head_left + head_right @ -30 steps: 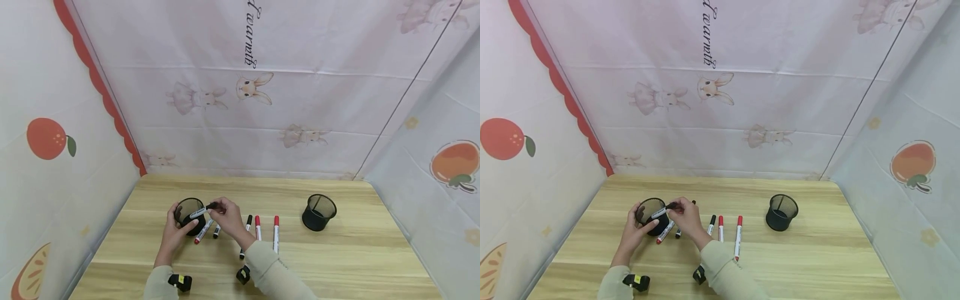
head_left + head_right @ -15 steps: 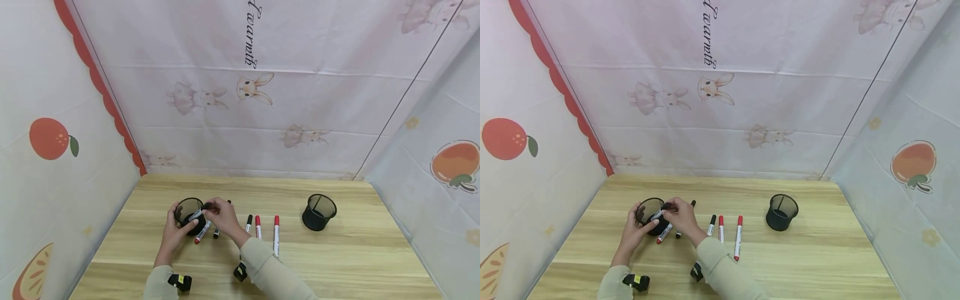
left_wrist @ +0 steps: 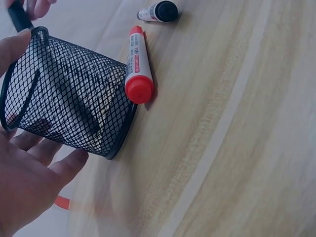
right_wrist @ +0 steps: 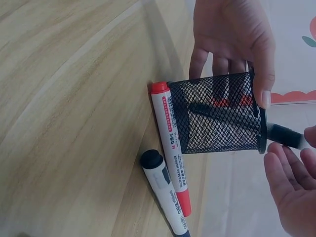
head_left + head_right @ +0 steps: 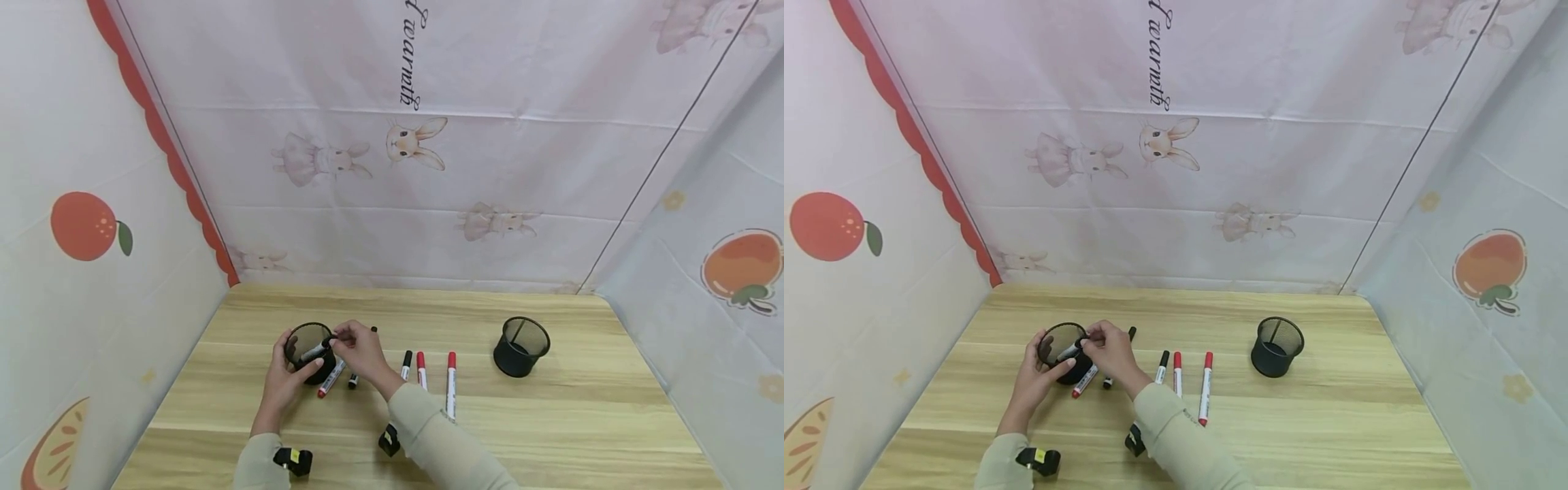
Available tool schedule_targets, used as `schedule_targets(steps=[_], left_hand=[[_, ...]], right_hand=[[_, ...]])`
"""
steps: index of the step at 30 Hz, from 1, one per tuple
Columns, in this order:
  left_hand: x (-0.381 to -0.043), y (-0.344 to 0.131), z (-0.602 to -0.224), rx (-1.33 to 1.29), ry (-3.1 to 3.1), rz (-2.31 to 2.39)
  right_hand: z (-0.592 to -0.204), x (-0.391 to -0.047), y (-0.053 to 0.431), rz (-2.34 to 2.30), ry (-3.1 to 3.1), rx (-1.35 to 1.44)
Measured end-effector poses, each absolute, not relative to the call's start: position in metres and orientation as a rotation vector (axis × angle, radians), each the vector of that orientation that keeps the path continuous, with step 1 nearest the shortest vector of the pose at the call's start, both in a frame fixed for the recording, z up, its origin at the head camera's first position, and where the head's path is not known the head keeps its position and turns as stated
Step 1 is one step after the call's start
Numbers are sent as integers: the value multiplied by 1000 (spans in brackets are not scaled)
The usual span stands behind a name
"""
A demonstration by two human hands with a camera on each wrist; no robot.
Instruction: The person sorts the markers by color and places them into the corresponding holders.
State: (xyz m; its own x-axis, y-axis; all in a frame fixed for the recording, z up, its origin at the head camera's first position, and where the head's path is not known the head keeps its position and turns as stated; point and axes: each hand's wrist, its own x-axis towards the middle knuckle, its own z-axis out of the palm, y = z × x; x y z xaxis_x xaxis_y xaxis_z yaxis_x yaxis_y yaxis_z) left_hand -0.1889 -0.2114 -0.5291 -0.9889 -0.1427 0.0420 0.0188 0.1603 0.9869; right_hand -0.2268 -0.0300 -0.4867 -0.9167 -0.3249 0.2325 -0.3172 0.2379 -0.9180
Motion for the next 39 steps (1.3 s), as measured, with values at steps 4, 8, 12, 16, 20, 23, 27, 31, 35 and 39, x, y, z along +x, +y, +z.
schedule_targets(steps=[4, 8, 12, 16, 20, 23, 27, 31, 35, 39], left_hand=[[-191, -212, -534, 132, -2277, -1946], [-192, -211, -536, 143, -2260, -1936], [-194, -211, -536, 157, -2273, -1905], [-195, -213, -536, 166, -2303, -1901], [-192, -215, -530, 144, -2329, -1928], [-188, -214, -522, 118, -2324, -1955], [-186, -214, -523, 114, -2311, -1962], [-189, -216, -534, 149, -2332, -1918], [-191, -216, -539, 147, -2354, -1860], [-193, -217, -539, 143, -2374, -1836]], right_hand=[[-487, -226, -28, -1835, 2479, -637], [-488, -227, -27, -1837, 2486, -640], [-488, -227, -27, -1838, 2490, -650], [-488, -227, -26, -1843, 2474, -642], [-487, -223, -20, -1816, 2465, -591], [-486, -221, -13, -1779, 2469, -569], [-487, -221, -5, -1750, 2478, -579], [-487, -221, 1, -1728, 2479, -576], [-489, -220, 8, -1705, 2468, -544], [-491, -220, 15, -1668, 2486, -518]])
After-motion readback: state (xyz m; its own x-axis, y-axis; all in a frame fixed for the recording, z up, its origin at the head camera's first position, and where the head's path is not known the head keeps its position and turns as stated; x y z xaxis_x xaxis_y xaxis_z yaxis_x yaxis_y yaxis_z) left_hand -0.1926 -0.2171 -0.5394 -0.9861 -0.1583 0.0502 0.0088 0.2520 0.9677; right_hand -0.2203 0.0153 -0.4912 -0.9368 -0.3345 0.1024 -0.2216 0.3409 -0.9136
